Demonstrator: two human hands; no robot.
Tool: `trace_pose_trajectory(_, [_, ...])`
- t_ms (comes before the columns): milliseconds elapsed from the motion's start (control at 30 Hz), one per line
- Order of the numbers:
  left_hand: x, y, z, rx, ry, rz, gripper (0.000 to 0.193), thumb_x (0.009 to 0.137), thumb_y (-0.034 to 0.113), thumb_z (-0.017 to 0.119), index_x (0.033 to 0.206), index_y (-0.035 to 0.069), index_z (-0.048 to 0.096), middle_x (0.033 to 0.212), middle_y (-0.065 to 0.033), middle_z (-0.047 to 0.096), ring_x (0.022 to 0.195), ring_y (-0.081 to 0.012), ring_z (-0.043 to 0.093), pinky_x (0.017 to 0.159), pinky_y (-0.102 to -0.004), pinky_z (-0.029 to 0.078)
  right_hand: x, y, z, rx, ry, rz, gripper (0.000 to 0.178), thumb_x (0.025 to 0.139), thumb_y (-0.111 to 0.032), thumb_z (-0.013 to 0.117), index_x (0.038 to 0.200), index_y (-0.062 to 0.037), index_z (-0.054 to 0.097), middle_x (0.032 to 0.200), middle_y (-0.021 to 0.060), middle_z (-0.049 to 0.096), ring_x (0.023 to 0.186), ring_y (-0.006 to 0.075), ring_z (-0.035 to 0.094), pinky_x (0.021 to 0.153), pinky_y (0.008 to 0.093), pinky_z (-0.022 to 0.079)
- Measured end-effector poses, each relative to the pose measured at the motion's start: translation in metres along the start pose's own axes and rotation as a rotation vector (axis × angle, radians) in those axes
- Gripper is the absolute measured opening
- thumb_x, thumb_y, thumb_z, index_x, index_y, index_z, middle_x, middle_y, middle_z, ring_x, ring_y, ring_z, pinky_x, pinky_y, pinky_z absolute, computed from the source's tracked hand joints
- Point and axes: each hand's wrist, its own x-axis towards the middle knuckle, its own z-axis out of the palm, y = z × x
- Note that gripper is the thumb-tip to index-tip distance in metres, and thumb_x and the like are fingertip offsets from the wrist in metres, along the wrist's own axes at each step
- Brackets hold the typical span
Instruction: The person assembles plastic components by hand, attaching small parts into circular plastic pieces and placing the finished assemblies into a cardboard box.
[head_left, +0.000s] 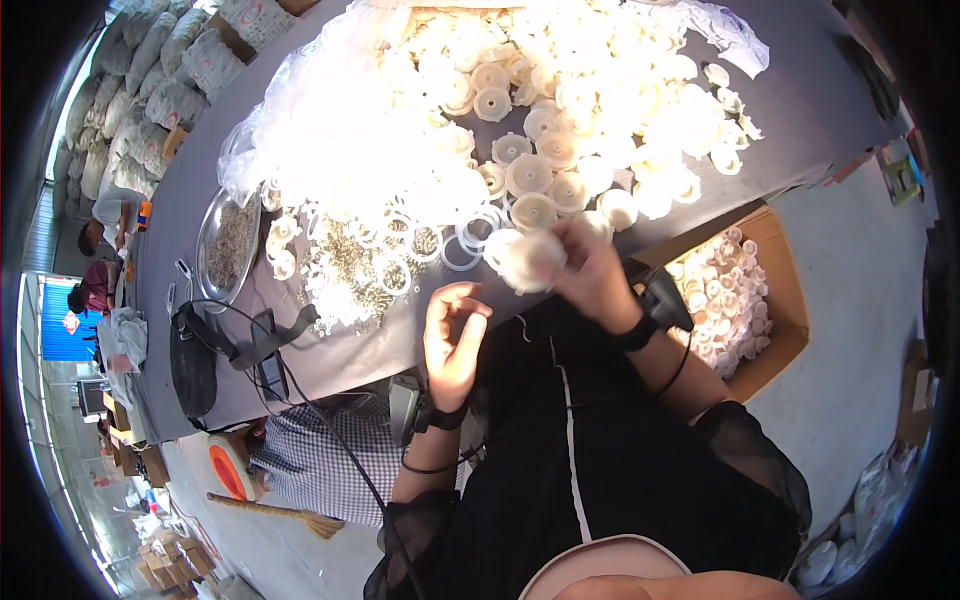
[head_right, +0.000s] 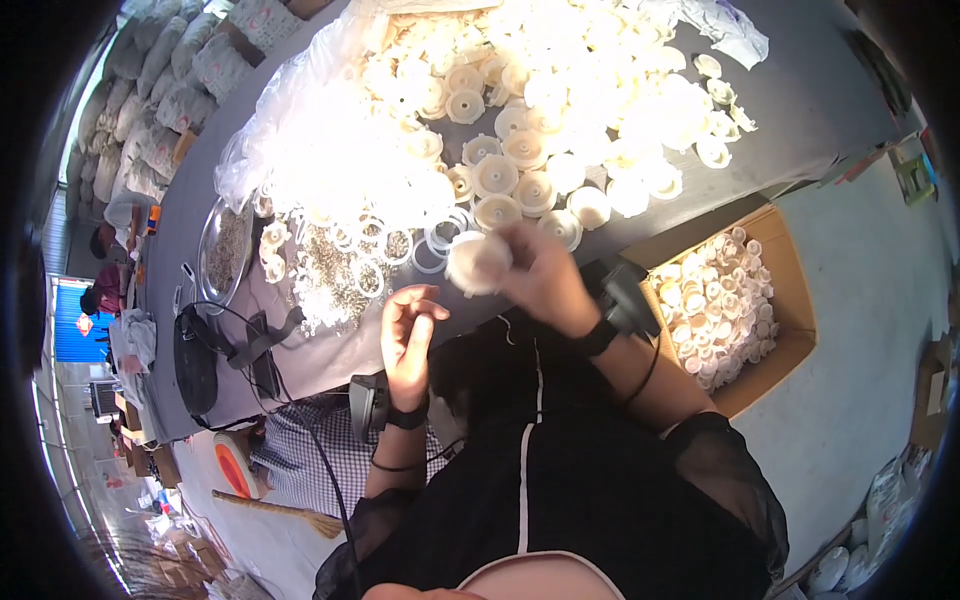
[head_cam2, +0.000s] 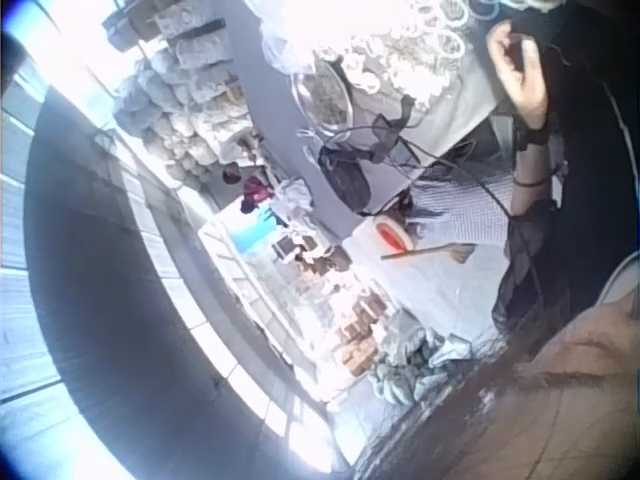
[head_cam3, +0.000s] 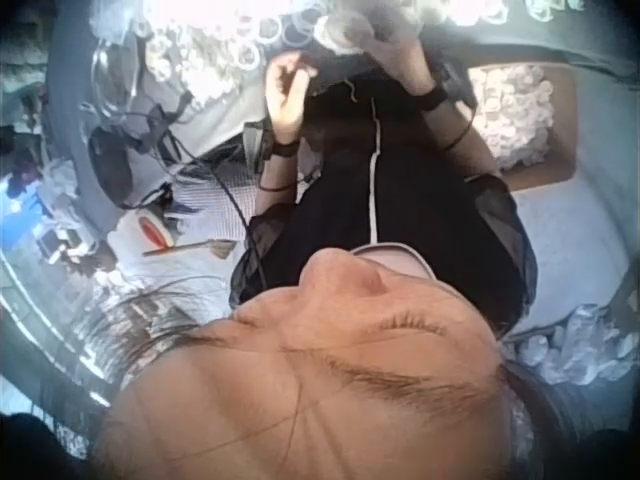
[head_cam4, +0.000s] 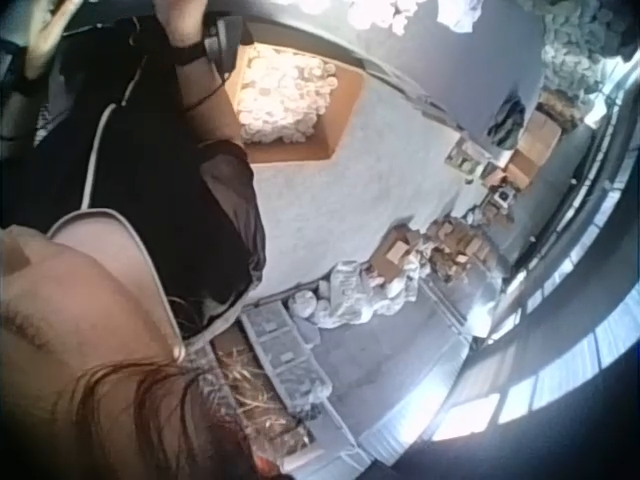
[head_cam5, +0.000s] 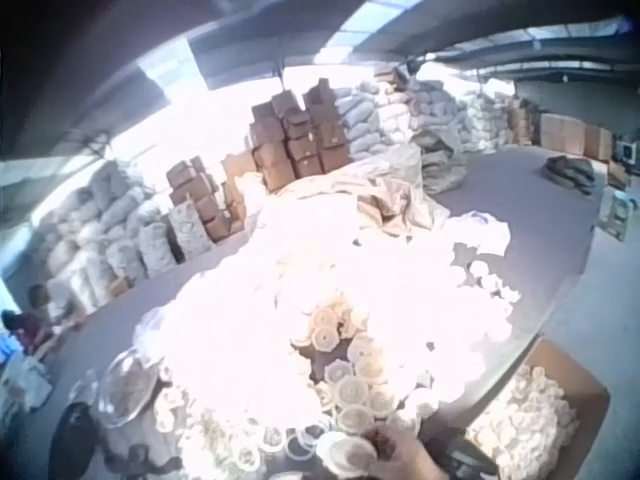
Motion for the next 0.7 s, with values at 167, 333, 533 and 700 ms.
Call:
trace_pose_trajectory(167, [0.005,-0.008,-0.006,0.077,0.016,-0.090,0.023,0.084,0.003,0.057,0.106,0.002,0.053,0.100,-0.0022,0.057,0.075,-0.0058,0.049,0.071,-0.0191,0.042,0.060,-0.010,-0.069,0.487,0.251,0.094,0.026,0.089,-0.026,0.051,0.091,-0.0006,0.058,0.071,0.0073,0.061,0.057,0.0105,0.054,0.057,0.0227,0.045])
trace_pose_trajectory(333, [0.017,-0.010,-0.029,0.100,0.125,-0.016,0.022,0.083,0.002,0.058,0.104,0.001,0.054,0.096,-0.0020,0.056,0.074,-0.0060,0.049,0.069,-0.0194,0.042,0.069,-0.031,-0.069,0.553,0.258,-0.066,0.039,0.092,-0.028,0.045,0.119,-0.0011,0.037,0.106,0.0227,0.058,0.071,0.0196,0.061,0.070,0.0305,0.050])
trace_pose_trajectory(533, [0.059,-0.014,-0.119,0.466,0.609,0.074,0.013,0.084,0.009,0.057,0.093,0.001,0.060,0.078,-0.0021,0.058,0.067,-0.0079,0.051,0.063,-0.0213,0.043,0.037,0.002,-0.047,0.287,0.206,-0.012,0.041,0.091,-0.018,0.046,0.125,0.0043,0.040,0.087,0.0123,0.061,0.061,0.0098,0.053,0.063,0.0217,0.044])
trace_pose_trajectory(700, [0.088,-0.030,-0.197,1.008,0.596,0.110,0.022,0.079,0.012,0.060,0.098,0.000,0.062,0.087,-0.0128,0.062,0.075,-0.0209,0.060,0.070,-0.0316,0.048,0.022,0.015,-0.023,0.210,0.114,0.031,0.028,0.091,-0.013,0.045,0.114,0.0016,0.051,0.081,0.0082,0.062,0.062,0.0100,0.054,0.063,0.0213,0.043])
